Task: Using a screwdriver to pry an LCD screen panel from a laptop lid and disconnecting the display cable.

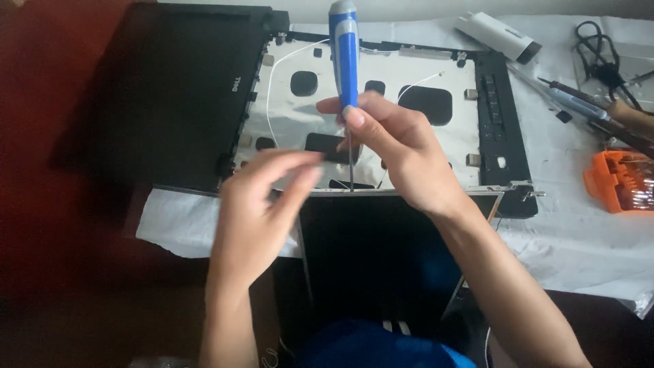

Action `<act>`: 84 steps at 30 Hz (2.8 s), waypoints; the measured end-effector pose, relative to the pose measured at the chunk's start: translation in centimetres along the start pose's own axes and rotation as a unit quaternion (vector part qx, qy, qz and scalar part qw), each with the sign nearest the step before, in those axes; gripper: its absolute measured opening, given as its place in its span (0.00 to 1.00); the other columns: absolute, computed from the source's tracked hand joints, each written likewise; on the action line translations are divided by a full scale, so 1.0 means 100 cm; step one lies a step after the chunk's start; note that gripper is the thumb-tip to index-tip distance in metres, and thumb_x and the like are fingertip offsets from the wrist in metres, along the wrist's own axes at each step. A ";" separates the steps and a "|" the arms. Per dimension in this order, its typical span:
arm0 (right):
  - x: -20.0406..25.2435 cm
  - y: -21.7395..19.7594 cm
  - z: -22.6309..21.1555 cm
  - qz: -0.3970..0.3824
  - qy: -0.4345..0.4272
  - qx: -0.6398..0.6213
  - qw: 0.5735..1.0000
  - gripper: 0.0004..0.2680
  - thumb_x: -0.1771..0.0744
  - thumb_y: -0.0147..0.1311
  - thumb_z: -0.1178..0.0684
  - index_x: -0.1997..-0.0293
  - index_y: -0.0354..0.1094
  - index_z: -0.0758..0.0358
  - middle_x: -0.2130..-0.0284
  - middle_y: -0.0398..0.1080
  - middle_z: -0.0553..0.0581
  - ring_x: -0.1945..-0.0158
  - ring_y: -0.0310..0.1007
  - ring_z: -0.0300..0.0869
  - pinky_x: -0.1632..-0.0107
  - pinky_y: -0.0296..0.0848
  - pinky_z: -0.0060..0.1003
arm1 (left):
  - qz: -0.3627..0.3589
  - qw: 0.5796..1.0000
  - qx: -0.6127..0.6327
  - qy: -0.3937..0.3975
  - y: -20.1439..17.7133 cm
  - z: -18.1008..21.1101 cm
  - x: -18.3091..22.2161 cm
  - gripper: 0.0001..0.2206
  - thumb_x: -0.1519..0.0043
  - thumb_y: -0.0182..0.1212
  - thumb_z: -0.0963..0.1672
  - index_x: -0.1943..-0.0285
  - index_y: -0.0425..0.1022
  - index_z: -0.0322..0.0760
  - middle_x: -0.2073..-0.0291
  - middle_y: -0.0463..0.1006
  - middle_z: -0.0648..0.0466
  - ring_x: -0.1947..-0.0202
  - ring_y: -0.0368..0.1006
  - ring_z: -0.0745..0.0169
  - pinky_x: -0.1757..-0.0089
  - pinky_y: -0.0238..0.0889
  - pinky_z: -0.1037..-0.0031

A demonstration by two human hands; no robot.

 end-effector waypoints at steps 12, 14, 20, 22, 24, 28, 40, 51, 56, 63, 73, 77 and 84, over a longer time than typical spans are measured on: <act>0.000 -0.003 -0.001 0.014 0.003 -0.020 1.000 0.20 0.30 0.45 0.42 0.35 0.66 0.67 0.67 0.64 0.50 0.64 0.65 0.37 0.60 0.73 0.31 | -0.070 0.991 0.076 -0.090 0.036 -0.014 -0.031 0.08 0.41 0.67 0.46 0.58 0.84 0.40 0.64 0.88 0.57 0.61 0.86 0.60 0.52 0.78 0.66; 0.000 -0.005 0.001 0.019 -0.005 -0.028 0.999 0.19 0.30 0.47 0.44 0.37 0.67 0.68 0.67 0.67 0.50 0.63 0.68 0.36 0.57 0.73 0.30 | -0.072 0.989 0.060 -0.116 0.038 -0.014 -0.031 0.08 0.42 0.69 0.47 0.62 0.83 0.41 0.69 0.86 0.59 0.66 0.83 0.65 0.56 0.74 0.70; 0.001 -0.007 0.002 0.036 0.001 -0.039 0.999 0.12 0.30 0.49 0.46 0.50 0.71 0.65 0.61 0.75 0.55 0.46 0.70 0.39 0.51 0.74 0.31 | -0.099 0.984 0.093 -0.115 0.043 -0.012 -0.030 0.13 0.41 0.65 0.49 0.52 0.78 0.40 0.58 0.84 0.57 0.55 0.80 0.62 0.53 0.71 0.71; 0.001 -0.004 -0.003 0.024 -0.007 -0.009 1.000 0.12 0.30 0.47 0.44 0.61 0.74 0.59 0.53 0.78 0.59 0.29 0.68 0.43 0.49 0.73 0.34 | -0.126 0.980 0.127 -0.089 0.045 -0.004 -0.030 0.18 0.37 0.58 0.49 0.40 0.77 0.38 0.46 0.84 0.51 0.42 0.82 0.51 0.44 0.73 0.62; 0.001 -0.004 0.000 0.024 0.014 -0.010 1.000 0.12 0.31 0.48 0.44 0.54 0.73 0.61 0.42 0.75 0.61 0.27 0.65 0.43 0.41 0.71 0.35 | -0.111 0.966 0.193 -0.129 0.044 -0.008 -0.030 0.10 0.38 0.63 0.42 0.51 0.83 0.35 0.62 0.88 0.52 0.61 0.87 0.62 0.54 0.82 0.76; 0.002 -0.005 0.004 0.028 0.010 -0.031 0.999 0.17 0.31 0.51 0.45 0.39 0.69 0.65 0.64 0.74 0.49 0.57 0.75 0.36 0.50 0.77 0.30 | -0.068 0.988 0.101 -0.098 0.041 -0.011 -0.032 0.06 0.42 0.69 0.45 0.61 0.84 0.40 0.67 0.88 0.59 0.66 0.85 0.67 0.57 0.75 0.75; 0.002 -0.003 0.003 0.009 0.011 -0.016 1.000 0.16 0.31 0.50 0.44 0.44 0.72 0.66 0.57 0.78 0.56 0.55 0.79 0.39 0.50 0.79 0.30 | -0.057 0.989 0.102 -0.094 0.040 -0.010 -0.031 0.07 0.41 0.69 0.47 0.63 0.81 0.41 0.70 0.86 0.59 0.68 0.83 0.66 0.59 0.74 0.73; 0.002 0.003 -0.007 -0.015 0.010 0.036 0.999 0.19 0.32 0.48 0.41 0.41 0.71 0.63 0.57 0.78 0.54 0.53 0.79 0.38 0.51 0.80 0.29 | -0.043 0.987 0.125 -0.087 0.039 -0.008 -0.030 0.07 0.42 0.68 0.46 0.63 0.82 0.39 0.70 0.88 0.55 0.67 0.87 0.64 0.62 0.78 0.76; 0.010 -0.003 -0.028 0.010 -0.053 0.138 0.989 0.16 0.30 0.45 0.44 0.43 0.70 0.66 0.62 0.77 0.55 0.59 0.78 0.40 0.56 0.77 0.31 | -0.010 0.996 0.081 -0.046 0.036 -0.004 -0.030 0.09 0.43 0.71 0.47 0.67 0.78 0.40 0.73 0.84 0.59 0.71 0.83 0.65 0.62 0.77 0.71; 0.031 -0.014 0.013 -0.029 0.182 0.257 0.949 0.10 0.40 0.69 0.49 0.57 0.80 0.51 0.66 0.84 0.44 0.61 0.83 0.32 0.53 0.79 0.27 | 0.003 0.996 0.087 -0.006 0.036 -0.001 -0.028 0.09 0.41 0.71 0.45 0.68 0.77 0.37 0.74 0.81 0.57 0.72 0.79 0.68 0.67 0.73 0.78; 0.026 -0.012 0.012 -0.016 0.158 0.241 0.958 0.07 0.39 0.67 0.53 0.59 0.80 0.52 0.69 0.84 0.44 0.64 0.82 0.31 0.56 0.78 0.27 | 0.044 0.996 0.081 0.002 0.027 -0.001 -0.023 0.09 0.39 0.68 0.46 0.66 0.78 0.35 0.73 0.81 0.55 0.70 0.79 0.65 0.64 0.74 0.77; 0.026 -0.013 0.012 -0.007 0.150 0.218 0.964 0.08 0.39 0.67 0.54 0.58 0.80 0.52 0.71 0.82 0.44 0.66 0.79 0.30 0.58 0.76 0.26 | 0.047 0.996 0.067 0.020 0.025 0.003 -0.021 0.09 0.37 0.67 0.44 0.66 0.76 0.34 0.74 0.79 0.56 0.71 0.76 0.68 0.67 0.68 0.78; 0.029 -0.019 -0.009 0.010 0.070 0.201 0.977 0.08 0.35 0.62 0.54 0.53 0.77 0.57 0.62 0.82 0.48 0.62 0.79 0.33 0.53 0.80 0.28 | 0.056 0.995 0.071 0.041 0.027 0.003 -0.018 0.08 0.37 0.67 0.44 0.65 0.75 0.34 0.72 0.80 0.54 0.70 0.78 0.64 0.66 0.72 0.77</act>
Point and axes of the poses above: each hand's wrist, its own x-axis away from the middle knuckle, its own y-axis out of the palm, z = x × y, the point moved 10 cm from there along -x, towards the middle knuckle
